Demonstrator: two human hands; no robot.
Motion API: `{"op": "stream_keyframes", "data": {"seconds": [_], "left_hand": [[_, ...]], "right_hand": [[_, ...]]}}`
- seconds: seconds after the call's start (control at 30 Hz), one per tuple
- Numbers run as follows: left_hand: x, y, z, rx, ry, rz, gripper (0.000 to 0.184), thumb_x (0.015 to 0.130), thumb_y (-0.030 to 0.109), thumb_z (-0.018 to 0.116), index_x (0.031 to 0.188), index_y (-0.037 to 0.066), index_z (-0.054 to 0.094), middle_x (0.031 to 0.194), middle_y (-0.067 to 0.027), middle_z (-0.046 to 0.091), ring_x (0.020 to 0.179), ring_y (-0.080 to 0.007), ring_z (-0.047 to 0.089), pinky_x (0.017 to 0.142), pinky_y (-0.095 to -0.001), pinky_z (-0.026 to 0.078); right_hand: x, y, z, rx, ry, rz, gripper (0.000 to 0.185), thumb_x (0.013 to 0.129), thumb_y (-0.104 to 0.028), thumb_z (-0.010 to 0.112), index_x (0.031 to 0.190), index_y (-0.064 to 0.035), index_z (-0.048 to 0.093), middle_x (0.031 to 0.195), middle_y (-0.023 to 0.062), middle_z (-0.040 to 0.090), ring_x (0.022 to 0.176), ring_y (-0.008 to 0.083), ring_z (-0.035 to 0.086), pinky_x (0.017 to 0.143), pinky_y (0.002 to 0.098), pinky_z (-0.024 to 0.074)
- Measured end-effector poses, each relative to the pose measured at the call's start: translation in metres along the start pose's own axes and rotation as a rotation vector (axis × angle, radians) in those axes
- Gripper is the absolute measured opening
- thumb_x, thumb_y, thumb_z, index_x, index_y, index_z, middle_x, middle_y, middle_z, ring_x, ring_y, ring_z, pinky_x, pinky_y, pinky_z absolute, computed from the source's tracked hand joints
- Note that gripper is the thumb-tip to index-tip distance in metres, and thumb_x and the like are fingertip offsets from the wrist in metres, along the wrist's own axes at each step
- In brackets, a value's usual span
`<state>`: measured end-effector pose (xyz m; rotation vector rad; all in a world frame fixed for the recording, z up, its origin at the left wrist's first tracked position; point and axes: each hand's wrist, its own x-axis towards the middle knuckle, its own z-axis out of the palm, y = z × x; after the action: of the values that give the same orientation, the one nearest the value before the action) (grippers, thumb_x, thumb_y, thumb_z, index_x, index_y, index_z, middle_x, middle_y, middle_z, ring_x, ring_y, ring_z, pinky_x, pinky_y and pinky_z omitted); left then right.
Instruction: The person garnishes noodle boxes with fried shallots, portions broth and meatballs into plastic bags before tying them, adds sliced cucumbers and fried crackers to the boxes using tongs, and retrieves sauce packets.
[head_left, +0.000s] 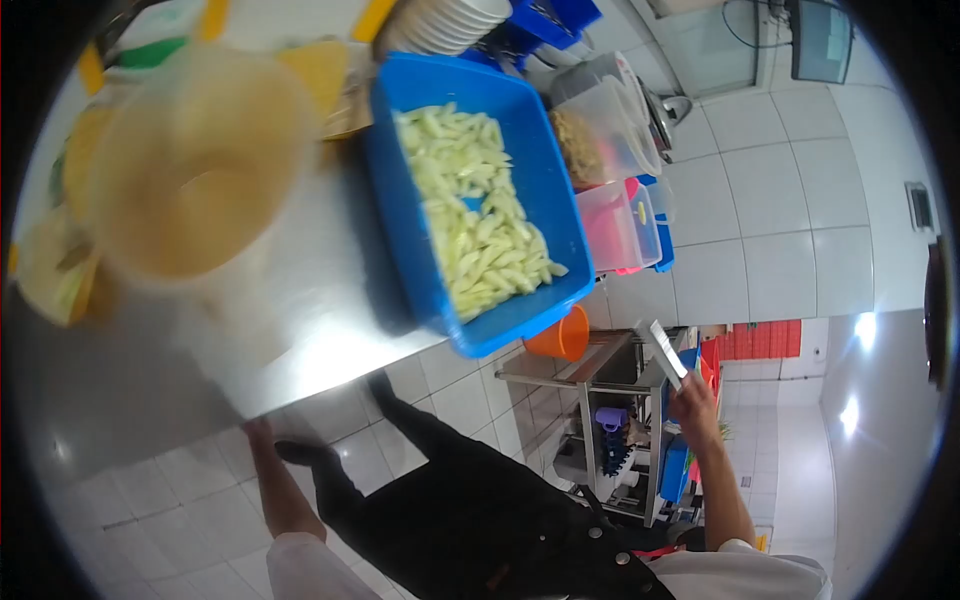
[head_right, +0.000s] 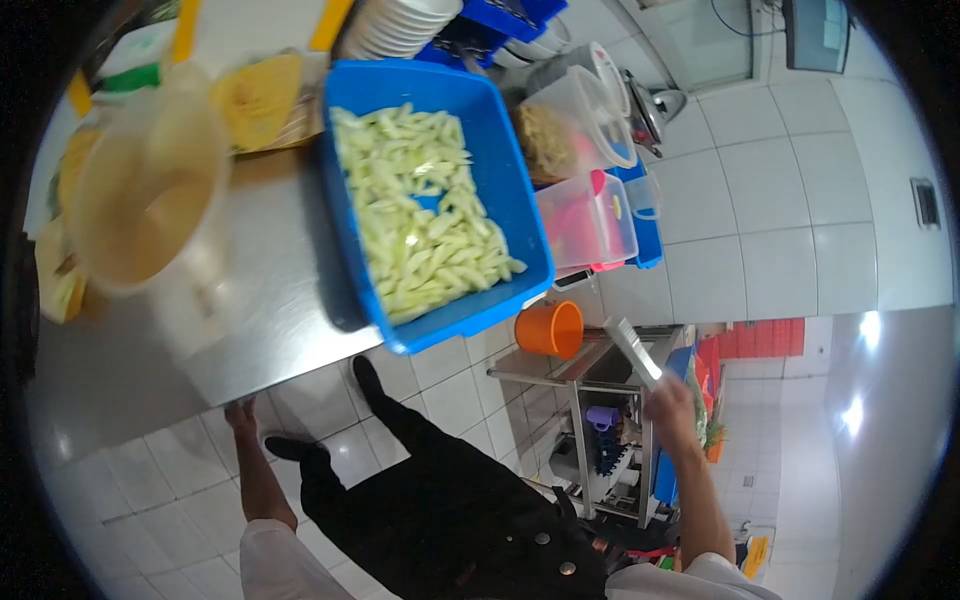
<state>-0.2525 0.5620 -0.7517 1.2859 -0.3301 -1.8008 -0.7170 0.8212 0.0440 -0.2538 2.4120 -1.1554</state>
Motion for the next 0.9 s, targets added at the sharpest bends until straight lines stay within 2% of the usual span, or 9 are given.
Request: {"op": "stream_keyframes", "data": {"seconds": [0.27, 0.33, 0.5, 0.63, 0.7, 0.73, 0.8, 0.83, 0.9], "left_hand": [[-0.128, 0.091, 0.118, -0.162, 0.325, -0.372, 0.052, 0.09, 0.044, 0.058, 0.135, 0.022, 0.042, 0.138, -0.0091, 0.033, 0.124, -0.0381, 0.046, 0.098, -0.0614, 0.042], [-0.165, 0.079, 0.096, -0.249, 0.086, -0.327, 0.049, 0.093, 0.041, 0.053, 0.137, 0.023, 0.038, 0.137, -0.0101, 0.04, 0.124, -0.039, 0.047, 0.1, -0.0556, 0.044], [-0.273, 0.146, 0.191, -0.227, 0.383, -0.254, 0.047, 0.096, 0.028, 0.049, 0.137, 0.01, 0.033, 0.132, -0.0182, 0.044, 0.114, -0.0352, 0.055, 0.094, -0.0472, 0.05], [-0.321, 0.147, 0.21, -0.153, 0.341, -0.176, 0.043, 0.094, 0.021, 0.052, 0.132, 0.007, 0.037, 0.12, -0.0174, 0.052, 0.102, -0.0325, 0.061, 0.086, -0.0462, 0.053], [-0.341, 0.134, 0.208, -0.082, 0.343, -0.161, 0.042, 0.091, 0.015, 0.055, 0.128, 0.003, 0.04, 0.108, -0.0151, 0.058, 0.089, -0.0306, 0.065, 0.078, -0.0434, 0.055], [-0.353, 0.128, 0.208, -0.066, 0.358, -0.189, 0.04, 0.09, 0.013, 0.056, 0.126, 0.002, 0.041, 0.104, -0.0142, 0.059, 0.085, -0.029, 0.066, 0.075, -0.0412, 0.056], [-0.379, 0.122, 0.198, 0.135, 0.335, -0.201, 0.037, 0.089, 0.01, 0.056, 0.123, 0.001, 0.044, 0.101, -0.0152, 0.06, 0.08, -0.0267, 0.067, 0.068, -0.0361, 0.056], [-0.394, 0.125, 0.19, 0.32, 0.299, -0.177, 0.036, 0.089, 0.008, 0.056, 0.122, 0.001, 0.045, 0.102, -0.017, 0.06, 0.079, -0.0259, 0.068, 0.064, -0.0331, 0.056], [-0.426, 0.144, 0.167, 0.344, 0.26, -0.162, 0.036, 0.09, 0.008, 0.056, 0.123, 0.001, 0.045, 0.1, -0.0179, 0.061, 0.079, -0.0258, 0.068, 0.063, -0.0315, 0.056]], "right_hand": [[0.221, -0.016, -0.057, -0.624, 0.397, -0.447, 0.037, 0.095, -0.034, 0.058, 0.099, 0.0014, 0.068, 0.068, 0.003, 0.058, 0.06, 0.0102, 0.05, 0.055, 0.0271, 0.0412], [0.289, -0.002, -0.066, -0.727, 0.326, -0.561, 0.041, 0.094, -0.035, 0.058, 0.103, 0.0036, 0.069, 0.076, 0.0093, 0.066, 0.066, 0.0169, 0.059, 0.063, 0.0322, 0.0465], [0.364, 0.02, -0.068, -1.118, 0.486, -0.888, 0.045, 0.094, -0.037, 0.059, 0.121, -0.0022, 0.062, 0.1, 0.0179, 0.067, 0.092, 0.0249, 0.064, 0.079, 0.0341, 0.05], [0.206, -0.09, 0.061, -0.51, 0.315, -0.889, 0.042, 0.096, -0.031, 0.054, 0.127, -0.0038, 0.056, 0.111, 0.0142, 0.061, 0.095, 0.0225, 0.061, 0.081, 0.0344, 0.0503], [0.076, -0.143, 0.162, -0.115, -0.33, -0.712, 0.043, 0.097, -0.026, 0.049, 0.134, -0.0048, 0.048, 0.127, 0.0112, 0.054, 0.1, 0.0184, 0.055, 0.082, 0.0326, 0.0482], [0.066, -0.14, 0.205, -0.104, -0.58, -0.912, 0.048, 0.093, -0.024, 0.054, 0.137, -0.0067, 0.045, 0.132, 0.01, 0.051, 0.097, 0.0185, 0.055, 0.082, 0.032, 0.0478], [-0.015, -0.167, 0.294, -0.122, -0.754, -0.81, 0.066, 0.086, -0.034, 0.066, 0.142, -0.0105, 0.04, 0.127, 0.012, 0.055, 0.088, 0.0224, 0.059, 0.078, 0.032, 0.0494], [-0.033, -0.172, 0.334, -0.415, -0.543, -1.221, 0.071, 0.085, -0.039, 0.068, 0.143, -0.0129, 0.037, 0.115, 0.018, 0.058, 0.083, 0.0309, 0.064, 0.074, 0.0399, 0.0518], [-0.068, -0.186, 0.381, -0.615, -0.444, -1.126, 0.063, 0.083, -0.038, 0.068, 0.135, -0.011, 0.043, 0.098, 0.021, 0.062, 0.079, 0.0392, 0.065, 0.067, 0.05, 0.0501]]}}
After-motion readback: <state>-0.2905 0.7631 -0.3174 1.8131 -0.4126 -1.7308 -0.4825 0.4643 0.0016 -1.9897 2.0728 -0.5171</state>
